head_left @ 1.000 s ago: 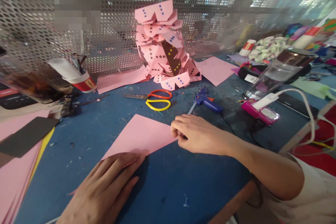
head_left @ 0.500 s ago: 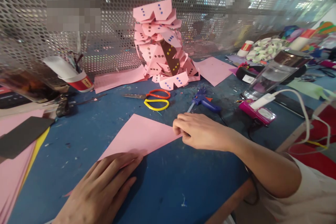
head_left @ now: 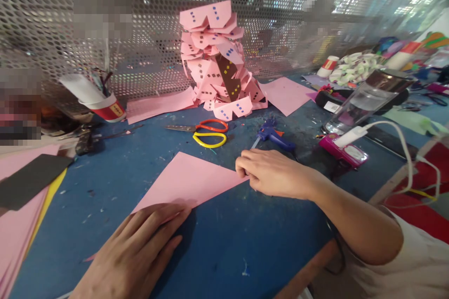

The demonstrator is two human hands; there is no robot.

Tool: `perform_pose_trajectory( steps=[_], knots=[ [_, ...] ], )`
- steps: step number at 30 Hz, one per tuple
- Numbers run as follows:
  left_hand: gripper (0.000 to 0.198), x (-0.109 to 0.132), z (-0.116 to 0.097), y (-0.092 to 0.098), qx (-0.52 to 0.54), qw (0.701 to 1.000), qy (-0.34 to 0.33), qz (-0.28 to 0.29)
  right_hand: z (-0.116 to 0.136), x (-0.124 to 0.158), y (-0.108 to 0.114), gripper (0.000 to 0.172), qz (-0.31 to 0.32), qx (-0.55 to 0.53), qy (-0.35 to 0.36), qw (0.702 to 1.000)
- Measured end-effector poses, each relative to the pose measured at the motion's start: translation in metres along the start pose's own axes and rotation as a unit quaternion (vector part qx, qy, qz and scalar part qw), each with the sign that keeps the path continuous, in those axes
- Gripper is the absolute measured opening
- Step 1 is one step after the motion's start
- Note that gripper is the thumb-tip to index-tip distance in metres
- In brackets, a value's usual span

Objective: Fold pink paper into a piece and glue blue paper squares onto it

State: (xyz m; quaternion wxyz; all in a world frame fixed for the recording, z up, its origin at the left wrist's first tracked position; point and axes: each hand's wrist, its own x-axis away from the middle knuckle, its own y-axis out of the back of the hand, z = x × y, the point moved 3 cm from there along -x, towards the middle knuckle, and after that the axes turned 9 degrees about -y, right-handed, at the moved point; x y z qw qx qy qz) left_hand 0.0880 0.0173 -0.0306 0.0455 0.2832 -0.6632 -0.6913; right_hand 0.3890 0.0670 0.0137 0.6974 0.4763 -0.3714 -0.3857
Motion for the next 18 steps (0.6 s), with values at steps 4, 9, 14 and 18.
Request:
perform_pose_trajectory(
  steps=[4,9,14,18],
  knots=[
    [0.047,-0.002,0.000,0.001,-0.002,1.000,0.001,-0.003,-0.005,-0.001,-0.001,0.026,0.005,0.008,-0.001,1.000],
    [0.047,-0.005,-0.001,0.002,0.000,1.000,0.008,0.001,0.007,0.003,0.010,0.025,-0.053,0.033,-0.006,0.998],
    [0.045,-0.007,-0.005,0.005,0.017,0.999,0.036,0.011,0.036,0.007,0.013,0.013,-0.097,-0.002,0.099,0.990],
    [0.042,-0.009,-0.007,0.007,0.036,0.997,0.061,0.008,0.042,-0.001,-0.002,0.003,-0.075,-0.009,0.149,0.986]
  ],
)
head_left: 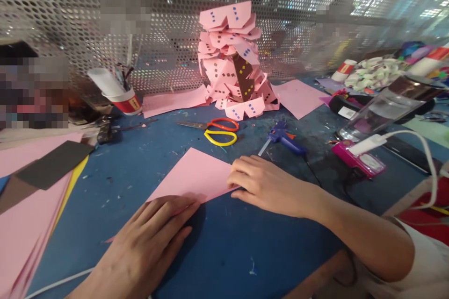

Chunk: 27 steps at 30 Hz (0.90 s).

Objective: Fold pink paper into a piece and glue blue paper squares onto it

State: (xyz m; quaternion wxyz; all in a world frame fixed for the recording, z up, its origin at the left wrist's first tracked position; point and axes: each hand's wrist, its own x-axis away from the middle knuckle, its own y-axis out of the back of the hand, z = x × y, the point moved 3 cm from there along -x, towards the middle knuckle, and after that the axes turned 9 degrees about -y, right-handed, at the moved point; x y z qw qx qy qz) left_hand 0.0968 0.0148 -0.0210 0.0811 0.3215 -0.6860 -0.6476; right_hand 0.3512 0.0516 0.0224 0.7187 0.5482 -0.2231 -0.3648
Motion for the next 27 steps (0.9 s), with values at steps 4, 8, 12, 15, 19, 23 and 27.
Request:
perform_pose_trajectory(
  steps=[4,8,12,15,19,23,27],
  knots=[
    [0.041,-0.001,0.001,0.001,-0.002,1.000,-0.026,-0.009,0.000,-0.007,-0.014,0.008,-0.014,-0.024,-0.016,0.999],
    [0.042,-0.002,0.002,0.001,0.004,1.000,-0.025,-0.005,0.006,-0.014,-0.025,0.002,-0.047,-0.064,-0.063,0.995],
    [0.044,-0.003,0.000,0.000,0.006,1.000,-0.013,0.000,0.010,-0.021,-0.031,0.010,-0.058,-0.084,-0.115,0.988],
    [0.043,-0.003,-0.001,0.000,0.008,1.000,-0.002,-0.001,0.016,-0.026,-0.033,0.014,-0.056,-0.065,-0.129,0.988],
    [0.047,-0.002,0.000,-0.001,0.002,1.000,-0.009,0.000,0.026,-0.033,-0.037,0.020,-0.061,-0.025,-0.147,0.987],
    [0.048,-0.001,0.001,-0.002,0.001,1.000,-0.018,-0.008,0.031,-0.037,-0.041,0.015,-0.068,-0.009,-0.161,0.985],
    [0.045,-0.002,0.000,-0.002,-0.003,1.000,-0.019,0.000,0.029,-0.036,-0.039,0.010,-0.053,-0.032,-0.147,0.987]
  ],
)
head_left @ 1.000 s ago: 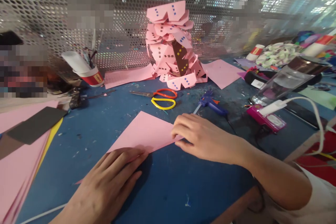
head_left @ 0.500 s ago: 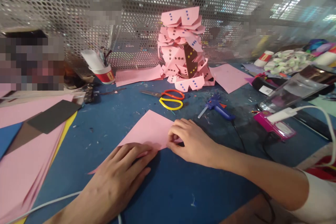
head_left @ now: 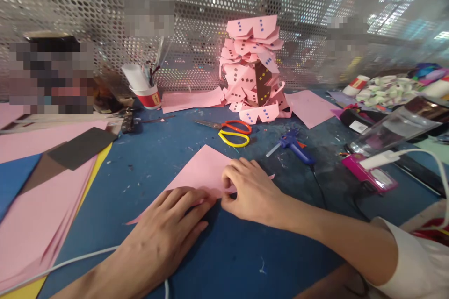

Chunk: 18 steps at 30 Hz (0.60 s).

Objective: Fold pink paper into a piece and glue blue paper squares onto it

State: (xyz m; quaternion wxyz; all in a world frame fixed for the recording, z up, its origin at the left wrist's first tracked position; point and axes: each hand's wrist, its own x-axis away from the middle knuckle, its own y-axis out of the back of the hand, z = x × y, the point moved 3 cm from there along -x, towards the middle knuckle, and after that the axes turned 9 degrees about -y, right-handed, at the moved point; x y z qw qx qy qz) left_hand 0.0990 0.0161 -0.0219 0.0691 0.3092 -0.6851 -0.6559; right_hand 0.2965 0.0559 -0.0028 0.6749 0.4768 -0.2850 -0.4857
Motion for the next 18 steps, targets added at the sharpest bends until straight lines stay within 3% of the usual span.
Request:
perform_pose_trajectory(
  steps=[18],
  knots=[
    [0.040,-0.001,-0.002,0.002,0.020,1.000,0.006,-0.024,-0.020,0.004,0.016,0.022,0.068,-0.055,0.013,0.996]
  ],
)
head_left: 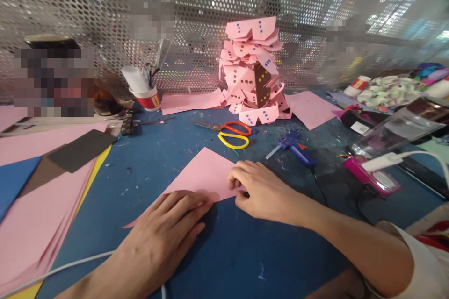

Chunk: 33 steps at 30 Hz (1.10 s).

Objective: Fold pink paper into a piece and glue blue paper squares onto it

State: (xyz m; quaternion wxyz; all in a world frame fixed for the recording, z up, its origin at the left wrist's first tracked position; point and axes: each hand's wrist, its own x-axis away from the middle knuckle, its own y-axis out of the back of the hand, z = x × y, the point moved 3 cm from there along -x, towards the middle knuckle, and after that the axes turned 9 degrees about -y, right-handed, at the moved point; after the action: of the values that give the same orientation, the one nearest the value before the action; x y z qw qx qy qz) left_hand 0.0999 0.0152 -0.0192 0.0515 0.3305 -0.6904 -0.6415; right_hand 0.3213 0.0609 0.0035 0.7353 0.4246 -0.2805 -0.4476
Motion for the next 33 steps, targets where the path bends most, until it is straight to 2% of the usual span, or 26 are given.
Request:
perform_pose_trajectory(
  steps=[10,15,19,22,28,33],
  knots=[
    [0.032,0.005,0.003,0.006,0.025,0.999,-0.004,-0.036,-0.006,0.000,0.011,0.020,0.037,0.018,0.003,0.999],
    [0.033,0.004,0.002,0.009,0.023,0.999,-0.014,-0.033,0.000,0.006,0.017,0.023,0.040,0.076,0.054,0.995],
    [0.033,0.004,0.002,0.010,0.008,0.999,-0.023,-0.043,0.009,0.020,0.018,0.019,0.036,0.192,0.120,0.973],
    [0.033,0.005,0.003,0.010,-0.013,0.998,-0.039,-0.043,0.013,0.027,0.018,0.021,0.029,0.256,0.151,0.954],
    [0.030,0.005,0.007,0.010,-0.020,0.999,-0.038,-0.032,0.014,0.024,0.018,0.028,0.017,0.306,0.180,0.935],
    [0.028,0.006,0.010,0.009,-0.010,0.999,-0.026,-0.027,0.012,0.024,0.017,0.027,0.018,0.311,0.186,0.932]
  ],
)
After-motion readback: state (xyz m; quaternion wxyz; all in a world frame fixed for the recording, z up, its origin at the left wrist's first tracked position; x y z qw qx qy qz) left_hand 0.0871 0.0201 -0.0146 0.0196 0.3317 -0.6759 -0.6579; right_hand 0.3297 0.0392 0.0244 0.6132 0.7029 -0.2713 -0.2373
